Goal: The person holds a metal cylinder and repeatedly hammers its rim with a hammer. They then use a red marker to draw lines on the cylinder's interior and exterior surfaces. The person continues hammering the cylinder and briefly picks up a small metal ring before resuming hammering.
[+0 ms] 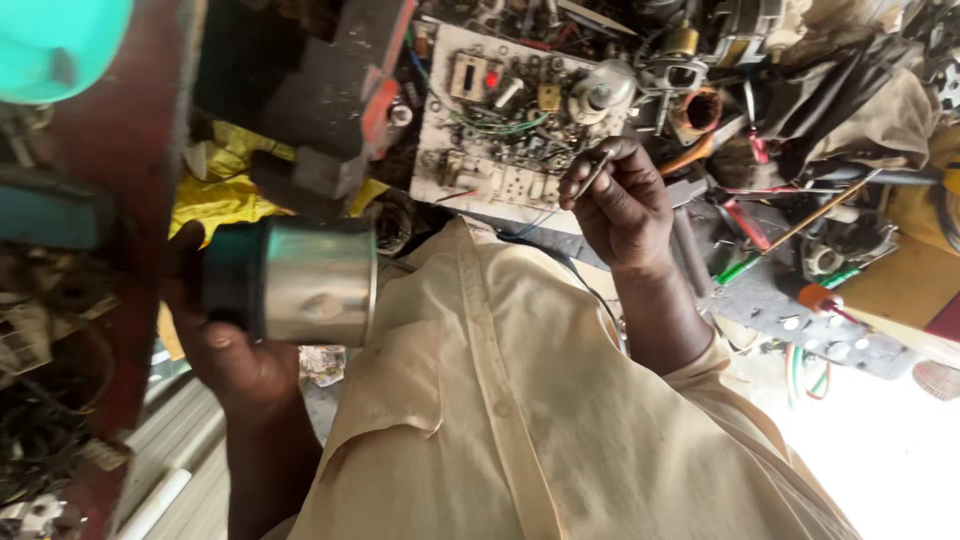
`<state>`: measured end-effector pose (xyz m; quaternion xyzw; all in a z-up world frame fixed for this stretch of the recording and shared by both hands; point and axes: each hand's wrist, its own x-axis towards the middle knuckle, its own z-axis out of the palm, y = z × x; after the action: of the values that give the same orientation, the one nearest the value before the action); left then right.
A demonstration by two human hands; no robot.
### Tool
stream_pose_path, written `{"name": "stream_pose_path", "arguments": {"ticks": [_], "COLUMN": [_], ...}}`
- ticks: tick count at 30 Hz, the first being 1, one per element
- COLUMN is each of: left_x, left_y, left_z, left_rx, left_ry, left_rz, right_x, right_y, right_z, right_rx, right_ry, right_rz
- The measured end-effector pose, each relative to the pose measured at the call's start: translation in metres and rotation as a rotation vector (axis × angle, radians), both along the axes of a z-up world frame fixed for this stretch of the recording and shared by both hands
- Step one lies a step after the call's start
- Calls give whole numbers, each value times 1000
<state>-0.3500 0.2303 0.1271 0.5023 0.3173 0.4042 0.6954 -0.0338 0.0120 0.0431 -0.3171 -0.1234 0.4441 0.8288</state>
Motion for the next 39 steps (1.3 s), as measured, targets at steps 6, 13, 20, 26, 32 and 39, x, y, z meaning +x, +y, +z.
{"name": "stream_pose_path", "arguments": {"ticks": [6, 13, 20, 26, 32, 39], "left_x": [-17, -30, 6, 34, 37, 33], "left_y": [30, 68, 55, 68, 73, 73], "left_z": [15, 37, -7, -83, -100, -112], "left_rx": [142, 821, 731, 1115, 1081, 985], "left_ry": [135, -1, 246, 413, 418, 402], "left_rz": [155, 331, -87, 0, 47, 23], "right_x": [-28, -41, -45, -53, -72, -102], "right_y": [22, 38, 41, 52, 87, 154], "right_z": [15, 10, 0, 22, 48, 86], "right_rx": [-172, -270, -438, -512, -552, -432], "right_ry": [-225, -390, -633, -797, -838, -1381], "right_rz": [-72, -134, -116, -37, 83, 199]}}
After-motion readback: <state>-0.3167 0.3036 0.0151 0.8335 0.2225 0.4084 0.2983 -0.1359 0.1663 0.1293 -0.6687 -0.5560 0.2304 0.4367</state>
